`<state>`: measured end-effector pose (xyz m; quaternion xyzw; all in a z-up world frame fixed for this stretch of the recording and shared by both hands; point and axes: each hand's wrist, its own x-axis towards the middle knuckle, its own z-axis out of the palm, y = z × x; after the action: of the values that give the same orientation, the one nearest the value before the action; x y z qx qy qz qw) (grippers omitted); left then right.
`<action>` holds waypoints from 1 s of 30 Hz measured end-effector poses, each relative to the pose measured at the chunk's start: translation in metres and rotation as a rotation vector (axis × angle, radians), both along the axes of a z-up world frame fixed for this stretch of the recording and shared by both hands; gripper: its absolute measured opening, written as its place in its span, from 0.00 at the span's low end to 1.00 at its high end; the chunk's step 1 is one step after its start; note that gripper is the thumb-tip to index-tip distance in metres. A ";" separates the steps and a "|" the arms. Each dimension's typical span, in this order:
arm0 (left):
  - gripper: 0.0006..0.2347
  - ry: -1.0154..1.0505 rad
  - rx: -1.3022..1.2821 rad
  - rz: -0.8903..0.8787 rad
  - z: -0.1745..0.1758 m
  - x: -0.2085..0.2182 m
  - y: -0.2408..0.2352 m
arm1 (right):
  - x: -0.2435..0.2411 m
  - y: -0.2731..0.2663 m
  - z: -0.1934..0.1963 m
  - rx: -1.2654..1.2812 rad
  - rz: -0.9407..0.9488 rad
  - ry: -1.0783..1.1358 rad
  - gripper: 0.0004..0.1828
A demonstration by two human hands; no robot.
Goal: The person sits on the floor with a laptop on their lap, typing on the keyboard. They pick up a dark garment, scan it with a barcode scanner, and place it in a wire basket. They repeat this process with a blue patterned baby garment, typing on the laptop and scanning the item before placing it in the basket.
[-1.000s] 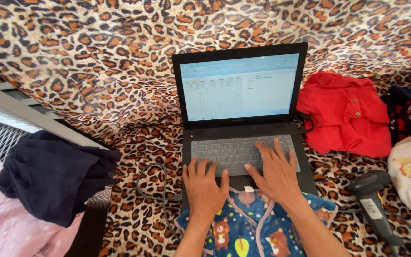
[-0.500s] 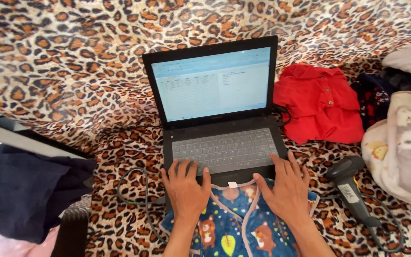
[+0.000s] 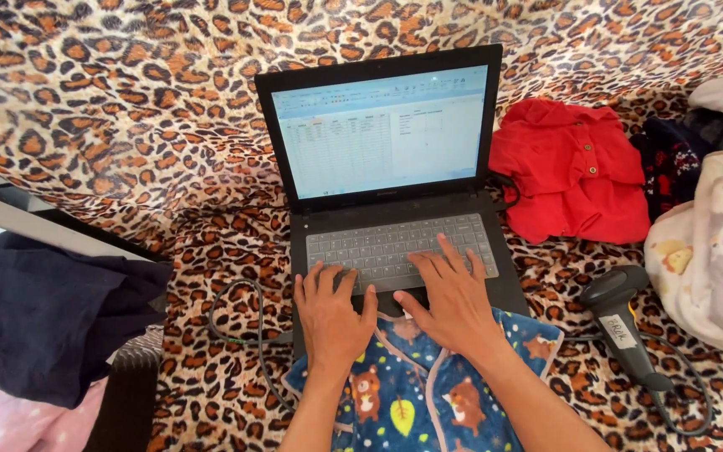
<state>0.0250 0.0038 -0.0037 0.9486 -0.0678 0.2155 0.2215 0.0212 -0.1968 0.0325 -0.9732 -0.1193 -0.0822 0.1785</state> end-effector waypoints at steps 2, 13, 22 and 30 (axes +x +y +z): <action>0.15 0.009 -0.006 -0.002 0.002 0.001 0.000 | 0.006 0.003 0.004 0.017 0.009 0.042 0.32; 0.19 0.135 0.034 -0.023 0.032 -0.001 -0.003 | -0.003 0.002 0.011 0.080 -0.063 0.019 0.34; 0.19 -0.056 0.083 0.048 0.017 -0.003 0.000 | -0.048 -0.046 -0.016 -0.033 -0.297 -0.017 0.30; 0.16 -0.102 0.083 0.015 0.009 -0.003 -0.002 | -0.053 -0.049 -0.009 0.023 -0.293 -0.163 0.33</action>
<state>0.0221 0.0015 0.0052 0.9454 -0.0807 0.2620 0.1764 -0.0323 -0.2458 0.0234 -0.9683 0.0106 -0.1871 0.1653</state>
